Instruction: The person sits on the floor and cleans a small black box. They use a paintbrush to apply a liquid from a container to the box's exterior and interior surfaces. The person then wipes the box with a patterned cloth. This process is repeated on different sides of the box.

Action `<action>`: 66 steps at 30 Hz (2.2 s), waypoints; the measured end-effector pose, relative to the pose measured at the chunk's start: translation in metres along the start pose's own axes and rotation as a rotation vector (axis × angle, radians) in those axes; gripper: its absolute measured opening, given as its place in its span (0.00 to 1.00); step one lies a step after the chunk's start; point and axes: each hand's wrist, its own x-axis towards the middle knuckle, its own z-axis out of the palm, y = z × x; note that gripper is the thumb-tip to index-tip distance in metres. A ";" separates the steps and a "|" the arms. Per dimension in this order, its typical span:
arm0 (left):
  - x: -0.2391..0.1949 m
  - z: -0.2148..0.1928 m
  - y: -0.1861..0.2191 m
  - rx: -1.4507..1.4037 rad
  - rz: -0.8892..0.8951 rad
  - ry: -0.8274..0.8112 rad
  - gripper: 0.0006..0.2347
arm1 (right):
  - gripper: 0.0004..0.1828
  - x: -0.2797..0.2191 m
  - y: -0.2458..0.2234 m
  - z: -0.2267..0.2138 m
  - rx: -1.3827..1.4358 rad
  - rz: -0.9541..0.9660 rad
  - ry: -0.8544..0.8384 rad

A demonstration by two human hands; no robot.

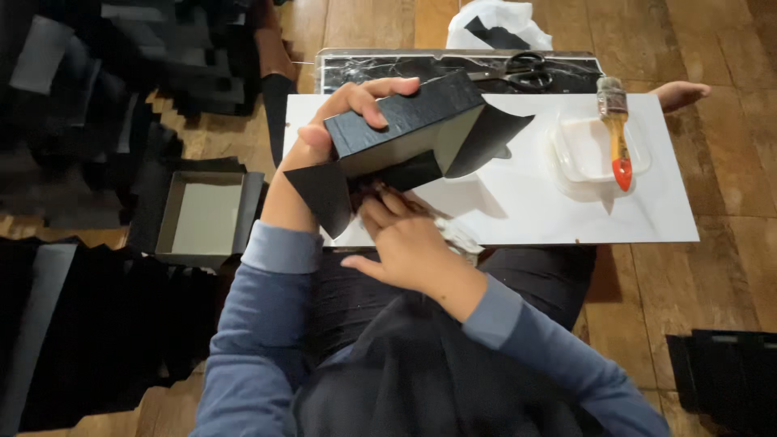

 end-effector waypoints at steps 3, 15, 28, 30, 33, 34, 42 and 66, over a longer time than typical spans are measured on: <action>0.003 0.005 0.010 0.076 -0.090 0.031 0.31 | 0.45 0.000 0.003 0.002 0.074 0.016 -0.031; 0.001 0.004 0.015 0.019 -0.105 -0.006 0.30 | 0.42 -0.009 0.001 0.003 0.052 0.005 0.094; 0.006 0.015 0.030 0.030 -0.111 0.053 0.31 | 0.53 -0.033 0.020 0.023 -0.135 0.126 0.189; 0.007 0.022 0.037 0.042 -0.149 0.082 0.29 | 0.53 -0.028 0.032 0.027 -0.161 0.122 0.218; 0.005 0.022 0.030 0.031 -0.186 0.085 0.27 | 0.53 -0.017 0.039 0.020 -0.134 0.170 0.140; 0.003 0.017 0.020 -0.010 -0.107 0.092 0.30 | 0.54 -0.018 0.037 0.017 -0.123 0.198 0.103; 0.008 0.018 0.030 0.013 -0.143 0.045 0.29 | 0.53 -0.019 0.036 0.030 -0.200 0.214 0.306; 0.005 0.012 0.032 0.045 -0.169 0.001 0.30 | 0.17 0.009 0.016 0.029 -0.008 0.051 0.283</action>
